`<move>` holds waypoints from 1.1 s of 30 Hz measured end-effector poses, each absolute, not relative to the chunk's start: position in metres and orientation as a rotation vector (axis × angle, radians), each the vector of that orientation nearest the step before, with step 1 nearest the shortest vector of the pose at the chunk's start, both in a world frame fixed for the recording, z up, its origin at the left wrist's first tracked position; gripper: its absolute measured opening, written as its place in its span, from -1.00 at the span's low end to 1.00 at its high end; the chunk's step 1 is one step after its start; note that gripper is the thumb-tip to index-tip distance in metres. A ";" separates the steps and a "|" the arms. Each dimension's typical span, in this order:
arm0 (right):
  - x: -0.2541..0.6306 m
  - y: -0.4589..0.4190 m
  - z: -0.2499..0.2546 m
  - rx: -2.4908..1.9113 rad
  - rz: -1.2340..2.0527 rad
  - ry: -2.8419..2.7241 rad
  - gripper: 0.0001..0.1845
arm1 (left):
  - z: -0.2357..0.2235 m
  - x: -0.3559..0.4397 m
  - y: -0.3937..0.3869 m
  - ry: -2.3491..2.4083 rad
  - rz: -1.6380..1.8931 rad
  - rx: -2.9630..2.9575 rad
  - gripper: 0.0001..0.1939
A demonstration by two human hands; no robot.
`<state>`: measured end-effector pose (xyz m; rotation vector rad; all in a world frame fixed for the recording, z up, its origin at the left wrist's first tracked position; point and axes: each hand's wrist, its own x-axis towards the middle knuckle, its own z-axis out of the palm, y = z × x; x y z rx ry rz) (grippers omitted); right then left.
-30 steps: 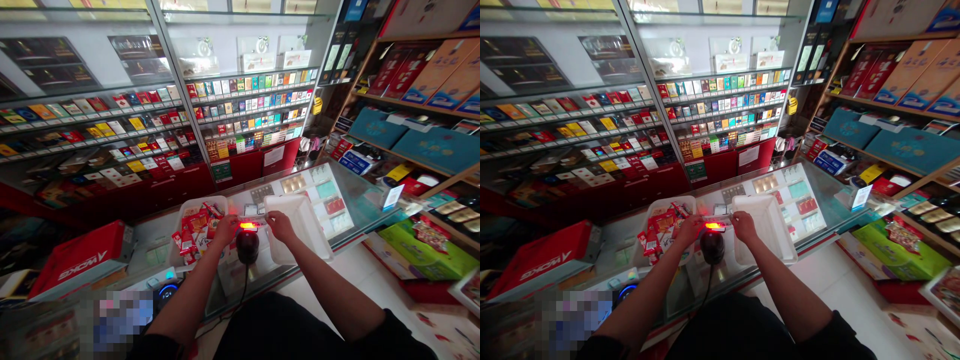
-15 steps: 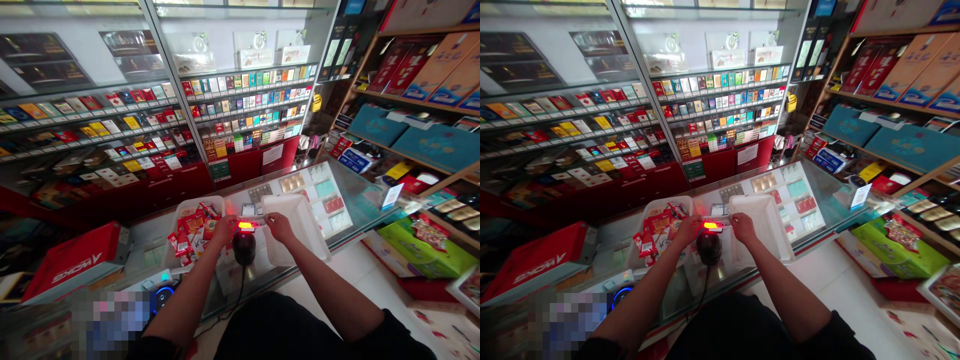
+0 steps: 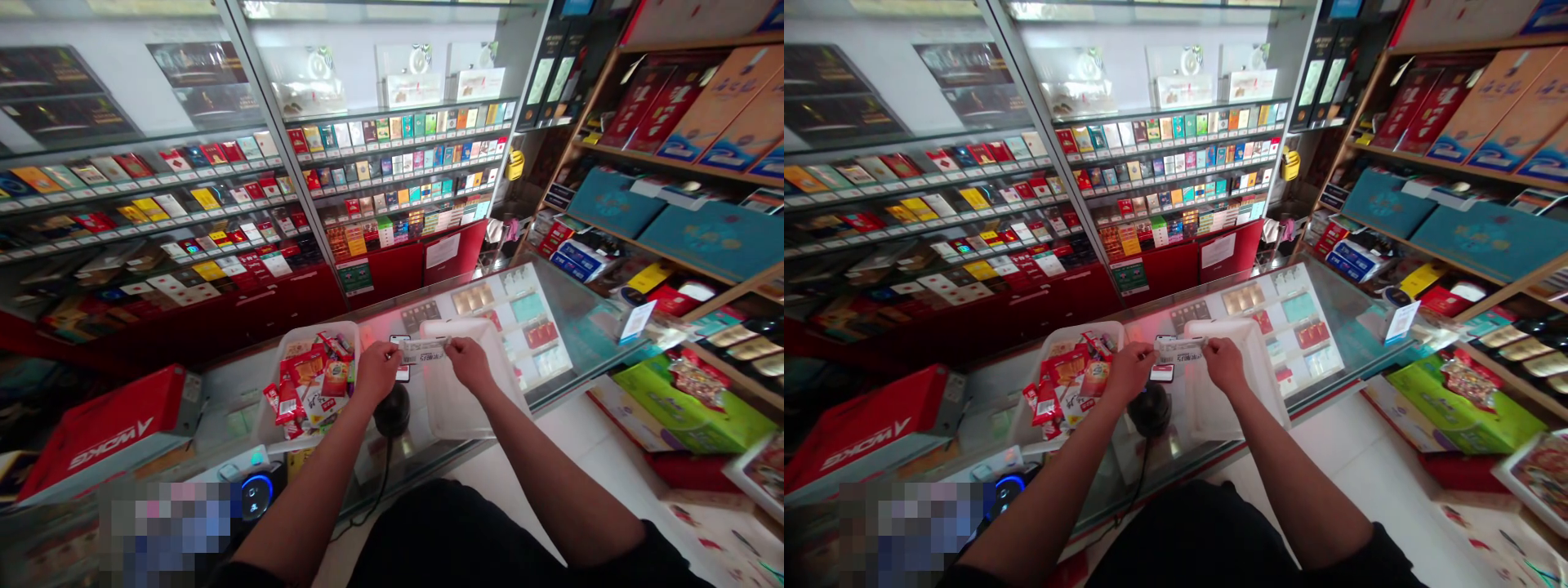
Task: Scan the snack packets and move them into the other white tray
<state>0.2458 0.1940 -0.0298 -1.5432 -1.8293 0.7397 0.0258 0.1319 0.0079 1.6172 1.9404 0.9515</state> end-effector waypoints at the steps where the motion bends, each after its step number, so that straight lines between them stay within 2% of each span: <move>1: 0.252 0.196 -0.029 -1.552 0.746 -1.816 -0.64 | 0.010 0.034 0.132 1.951 0.958 1.637 -0.76; 3: 0.265 0.200 -0.027 -1.579 0.858 -1.725 -0.58 | 0.013 0.053 0.130 1.931 0.933 1.636 -0.73; 7: 0.287 0.205 -0.030 -1.615 1.306 -1.296 -0.38 | 0.008 0.093 0.120 1.835 0.852 1.657 -0.72; 10: 0.301 0.206 -0.039 -1.676 1.429 -1.160 -0.47 | -0.006 0.122 0.111 1.774 0.748 1.774 -0.69; 13: 0.314 0.208 -0.053 -1.808 1.257 -1.261 -0.63 | -0.024 0.146 0.104 1.710 0.628 1.834 -0.66; 18: 0.330 0.214 -0.079 -1.965 0.915 -1.538 -0.56 | -0.047 0.173 0.096 1.645 0.418 1.889 -0.67; 24: 0.329 0.216 -0.094 -1.977 0.809 -1.790 -0.53 | -0.047 0.181 0.089 1.573 0.339 1.879 -0.68; 30: 0.324 0.211 -0.107 -1.989 0.688 -1.941 -0.43 | -0.022 0.162 0.085 1.594 0.541 1.824 -0.77; 33: 0.320 0.210 -0.111 -1.940 0.528 -1.964 -0.42 | -0.010 0.147 0.080 1.609 0.714 1.781 -0.77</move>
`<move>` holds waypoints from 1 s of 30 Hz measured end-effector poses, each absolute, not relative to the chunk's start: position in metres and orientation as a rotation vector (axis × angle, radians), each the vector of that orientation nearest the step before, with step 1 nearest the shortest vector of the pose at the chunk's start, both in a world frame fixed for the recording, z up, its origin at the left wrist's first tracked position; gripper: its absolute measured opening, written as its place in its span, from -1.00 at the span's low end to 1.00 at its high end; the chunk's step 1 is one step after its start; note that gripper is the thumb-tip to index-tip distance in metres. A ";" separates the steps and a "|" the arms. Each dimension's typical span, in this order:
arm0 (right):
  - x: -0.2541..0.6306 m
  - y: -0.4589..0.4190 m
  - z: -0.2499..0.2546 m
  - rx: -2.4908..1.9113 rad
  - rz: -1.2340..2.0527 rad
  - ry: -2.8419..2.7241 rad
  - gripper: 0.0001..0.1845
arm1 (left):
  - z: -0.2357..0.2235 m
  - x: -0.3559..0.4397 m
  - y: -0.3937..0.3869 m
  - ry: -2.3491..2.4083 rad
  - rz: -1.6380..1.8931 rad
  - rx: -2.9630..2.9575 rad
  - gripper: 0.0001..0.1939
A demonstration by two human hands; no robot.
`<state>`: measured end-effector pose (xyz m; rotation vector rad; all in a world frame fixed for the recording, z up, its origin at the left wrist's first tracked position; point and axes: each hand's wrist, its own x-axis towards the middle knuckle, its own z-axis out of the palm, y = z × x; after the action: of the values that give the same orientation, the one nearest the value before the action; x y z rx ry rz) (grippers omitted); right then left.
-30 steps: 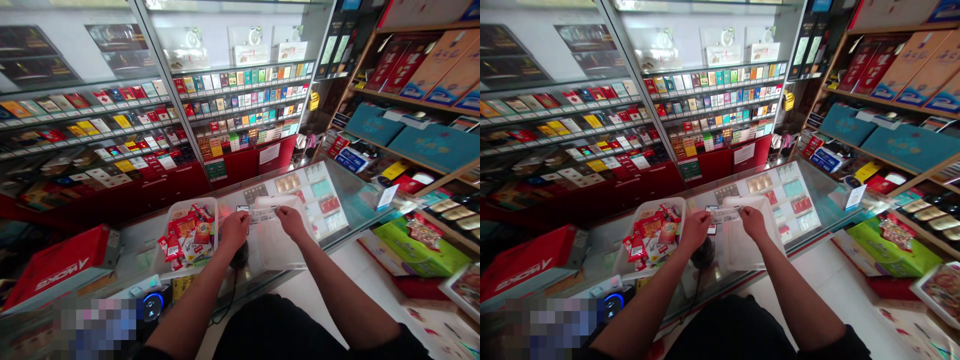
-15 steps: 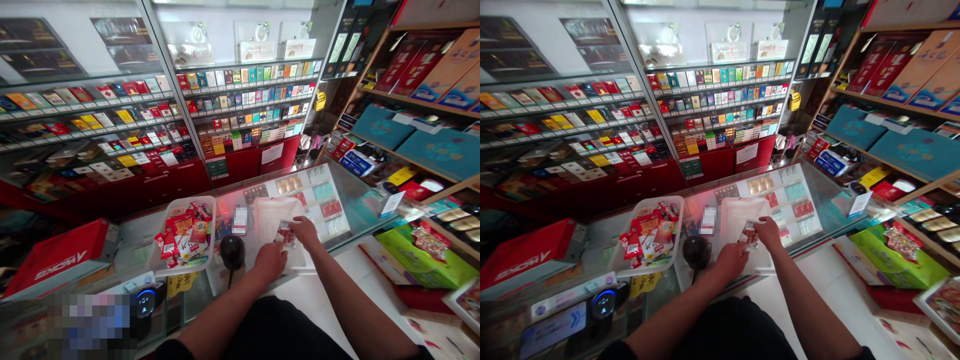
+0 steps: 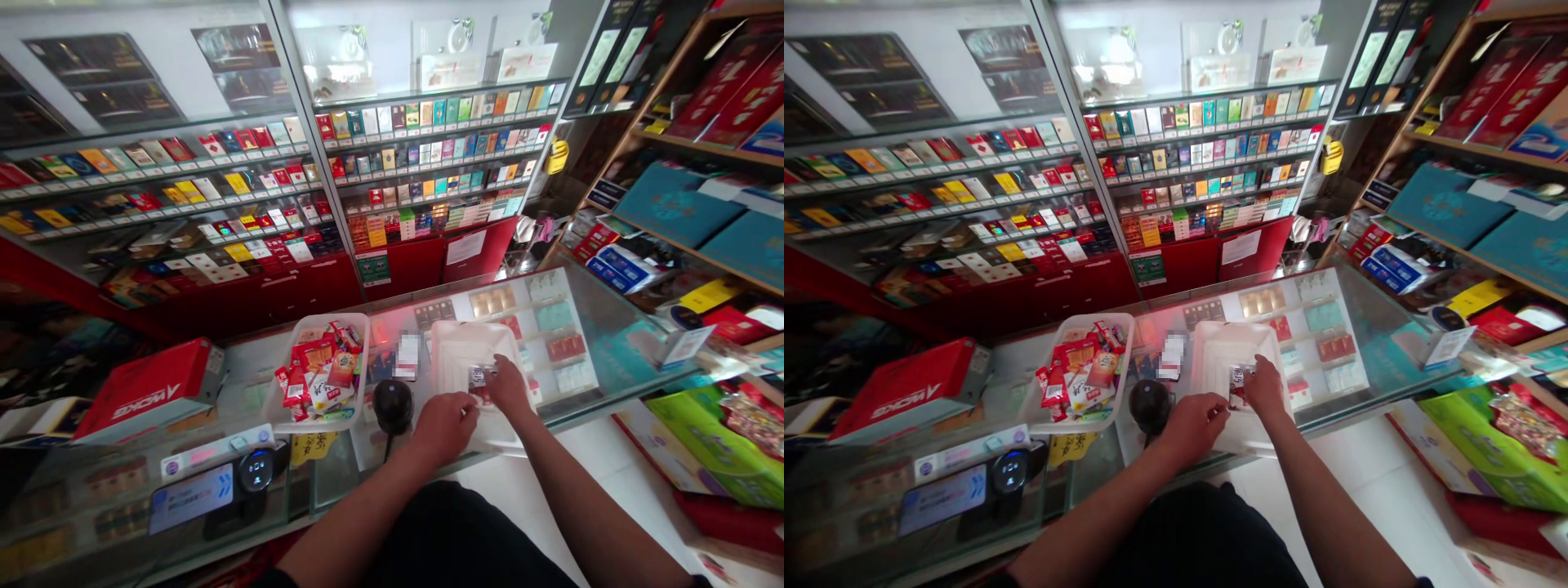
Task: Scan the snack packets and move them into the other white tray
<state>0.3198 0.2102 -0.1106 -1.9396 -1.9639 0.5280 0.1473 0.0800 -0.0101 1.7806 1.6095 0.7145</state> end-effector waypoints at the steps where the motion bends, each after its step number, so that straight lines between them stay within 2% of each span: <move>1: 0.317 0.210 -0.110 -1.909 0.470 -1.963 -0.43 | -0.006 0.141 0.078 1.618 0.771 1.754 -0.77; 5: 0.299 0.213 -0.099 -1.772 0.397 -1.964 -0.49 | 0.008 0.110 0.070 1.703 0.970 1.618 -0.79; 13: 0.215 0.205 -0.049 -1.489 0.619 -2.003 -0.56 | 0.013 0.011 0.056 2.088 1.219 1.247 -0.76; 22: 0.106 0.155 -0.006 -1.247 0.860 -2.175 -0.69 | -0.011 -0.077 0.038 2.477 0.974 1.243 -0.69; 30: 0.039 0.117 -0.007 -1.246 1.109 -2.371 -0.69 | -0.038 -0.102 0.043 2.530 0.740 1.326 -0.56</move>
<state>0.0394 0.1170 -0.0072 -1.2460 -2.3713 1.1092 -0.1023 0.0431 -0.0381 1.3258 2.5303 0.7398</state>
